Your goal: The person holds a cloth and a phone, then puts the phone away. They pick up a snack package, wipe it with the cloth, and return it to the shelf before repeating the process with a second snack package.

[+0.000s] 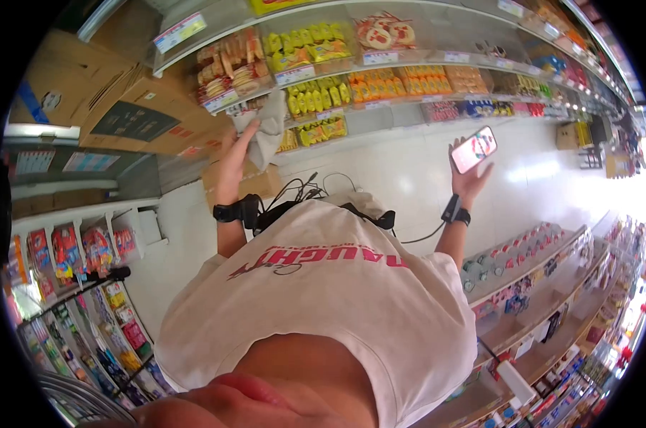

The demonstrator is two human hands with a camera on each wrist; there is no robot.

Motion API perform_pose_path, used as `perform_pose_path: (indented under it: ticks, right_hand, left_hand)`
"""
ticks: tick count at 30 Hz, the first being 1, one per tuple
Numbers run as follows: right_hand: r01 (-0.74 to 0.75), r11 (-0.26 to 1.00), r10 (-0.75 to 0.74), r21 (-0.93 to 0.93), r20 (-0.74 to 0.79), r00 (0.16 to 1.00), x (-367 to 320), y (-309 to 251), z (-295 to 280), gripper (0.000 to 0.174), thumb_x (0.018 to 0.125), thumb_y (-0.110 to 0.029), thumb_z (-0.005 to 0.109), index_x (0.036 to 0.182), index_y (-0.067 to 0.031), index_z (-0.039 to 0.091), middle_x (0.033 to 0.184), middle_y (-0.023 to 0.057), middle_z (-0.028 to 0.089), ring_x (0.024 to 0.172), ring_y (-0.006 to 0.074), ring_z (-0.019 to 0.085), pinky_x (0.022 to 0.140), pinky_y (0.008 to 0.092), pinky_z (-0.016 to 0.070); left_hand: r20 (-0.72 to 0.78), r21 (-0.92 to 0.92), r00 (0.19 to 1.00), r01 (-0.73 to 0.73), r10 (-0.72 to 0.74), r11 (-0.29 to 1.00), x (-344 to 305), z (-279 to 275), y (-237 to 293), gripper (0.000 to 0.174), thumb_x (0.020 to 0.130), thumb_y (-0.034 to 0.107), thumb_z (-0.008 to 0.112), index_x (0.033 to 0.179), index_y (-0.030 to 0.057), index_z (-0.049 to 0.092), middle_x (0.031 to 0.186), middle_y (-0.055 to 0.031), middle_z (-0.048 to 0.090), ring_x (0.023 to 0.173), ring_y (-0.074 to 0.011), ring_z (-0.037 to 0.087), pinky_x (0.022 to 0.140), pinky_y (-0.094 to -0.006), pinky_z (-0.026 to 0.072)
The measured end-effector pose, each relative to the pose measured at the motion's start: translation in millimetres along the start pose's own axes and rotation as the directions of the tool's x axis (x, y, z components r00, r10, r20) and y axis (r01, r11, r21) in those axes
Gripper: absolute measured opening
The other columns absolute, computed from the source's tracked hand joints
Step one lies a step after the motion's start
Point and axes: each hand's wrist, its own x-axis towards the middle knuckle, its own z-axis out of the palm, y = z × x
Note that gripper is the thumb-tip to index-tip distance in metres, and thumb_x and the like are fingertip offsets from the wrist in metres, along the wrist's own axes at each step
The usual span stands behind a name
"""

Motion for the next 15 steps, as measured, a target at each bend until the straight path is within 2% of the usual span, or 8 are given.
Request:
perform_pose_path:
  ticks: [1, 4, 5, 6, 9, 12, 13, 15]
  right_hand:
    - [-0.030, 0.998, 0.027, 0.059, 0.055, 0.998, 1.1, 0.0, -2.2, 0.079, 0.095, -0.054, 0.053, 0.157, -0.0134, 0.024, 0.160, 0.0267, 0.021, 0.145, 0.0462, 0.025, 0.121, 0.0596, 0.0171]
    - [0.014, 1.000, -0.014, 0.001, 0.062, 0.998, 2.2, 7.9, 8.7, 0.073, 0.097, -0.046, 0.054, 0.156, -0.0114, 0.027, 0.159, 0.0295, 0.019, 0.143, 0.0418, 0.030, 0.121, 0.0591, 0.0177]
    - [-0.074, 0.989, 0.059, 0.129, 0.119, 0.991, 7.7, 2.8, -3.7, 0.069, 0.097, -0.039, 0.055, 0.154, -0.0094, 0.030, 0.159, 0.0286, 0.021, 0.140, 0.0404, 0.035, 0.121, 0.0594, 0.0179]
    - [-0.030, 0.993, 0.023, 0.117, 0.063, 0.998, 5.6, 6.7, 5.2, 0.066, 0.097, -0.034, 0.055, 0.153, -0.0081, 0.032, 0.158, 0.0282, 0.023, 0.138, 0.0402, 0.039, 0.121, 0.0601, 0.0179]
    - [0.020, 0.994, -0.024, 0.108, 0.037, 0.999, 8.5, 7.7, 0.8, 0.065, 0.096, -0.025, 0.052, 0.153, -0.0046, 0.030, 0.157, 0.0264, 0.027, 0.139, 0.0410, 0.036, 0.121, 0.0582, 0.0195]
    - [0.090, 0.983, -0.092, 0.161, 0.002, 0.996, 11.9, 9.7, -4.4, 0.063, 0.096, -0.025, 0.052, 0.151, -0.0022, 0.033, 0.155, 0.0263, 0.031, 0.139, 0.0419, 0.035, 0.120, 0.0586, 0.0213]
    - [0.110, 0.979, -0.106, 0.169, -0.037, 0.994, 11.6, 10.3, -5.1, 0.062, 0.094, -0.025, 0.054, 0.149, -0.0008, 0.037, 0.152, 0.0262, 0.036, 0.136, 0.0424, 0.038, 0.117, 0.0585, 0.0261]
    - [0.079, 0.959, -0.077, 0.271, -0.016, 0.997, 10.5, 5.7, -12.3, 0.063, 0.093, -0.025, 0.055, 0.148, 0.0000, 0.038, 0.149, 0.0261, 0.038, 0.134, 0.0419, 0.039, 0.115, 0.0583, 0.0290]
  left_hand:
    - [0.021, -0.004, 1.000, 0.011, -0.011, 1.000, 0.8, -1.1, -1.0, 0.041, 0.090, 0.033, 0.075, 0.113, 0.0001, 0.068, 0.102, -0.0038, 0.071, 0.089, -0.0103, 0.065, 0.078, -0.0250, 0.0495]
    - [0.066, -0.021, 0.998, -0.020, 0.021, 1.000, -0.2, -0.6, 1.4, 0.036, 0.092, 0.028, 0.073, 0.115, 0.0003, 0.069, 0.108, -0.0043, 0.071, 0.094, -0.0107, 0.065, 0.082, -0.0264, 0.0494]
    - [0.047, 0.002, 0.998, -0.044, 0.044, 0.999, 2.7, -1.1, -3.9, 0.036, 0.092, 0.030, 0.072, 0.114, 0.0005, 0.069, 0.103, -0.0022, 0.071, 0.089, -0.0086, 0.064, 0.077, -0.0240, 0.0478]
    - [0.047, 0.019, 0.998, -0.043, 0.042, 0.999, 1.8, -1.5, -1.9, 0.036, 0.092, 0.031, 0.072, 0.113, 0.0006, 0.070, 0.101, -0.0013, 0.071, 0.087, -0.0078, 0.063, 0.075, -0.0233, 0.0467]
    - [0.045, 0.096, 0.999, -0.021, 0.016, 0.995, -10.5, 3.5, 17.2, 0.038, 0.092, 0.035, 0.072, 0.110, 0.0016, 0.071, 0.093, 0.0022, 0.070, 0.079, -0.0046, 0.059, 0.066, -0.0211, 0.0414]
    - [0.038, 0.095, 0.999, 0.026, -0.029, 0.995, -8.9, 1.3, 13.0, 0.040, 0.091, 0.037, 0.072, 0.109, 0.0015, 0.071, 0.093, 0.0008, 0.070, 0.080, -0.0057, 0.061, 0.068, -0.0215, 0.0434]
    - [0.038, 0.078, 0.999, 0.014, -0.017, 0.997, -7.1, 1.3, 9.8, 0.041, 0.091, 0.037, 0.072, 0.109, 0.0013, 0.071, 0.094, 0.0001, 0.070, 0.081, -0.0062, 0.061, 0.069, -0.0216, 0.0440]
    - [0.036, 0.044, 0.999, -0.009, 0.008, 0.999, -5.0, 2.0, 4.4, 0.042, 0.090, 0.038, 0.072, 0.109, 0.0008, 0.071, 0.094, -0.0012, 0.071, 0.081, -0.0072, 0.062, 0.071, -0.0217, 0.0453]
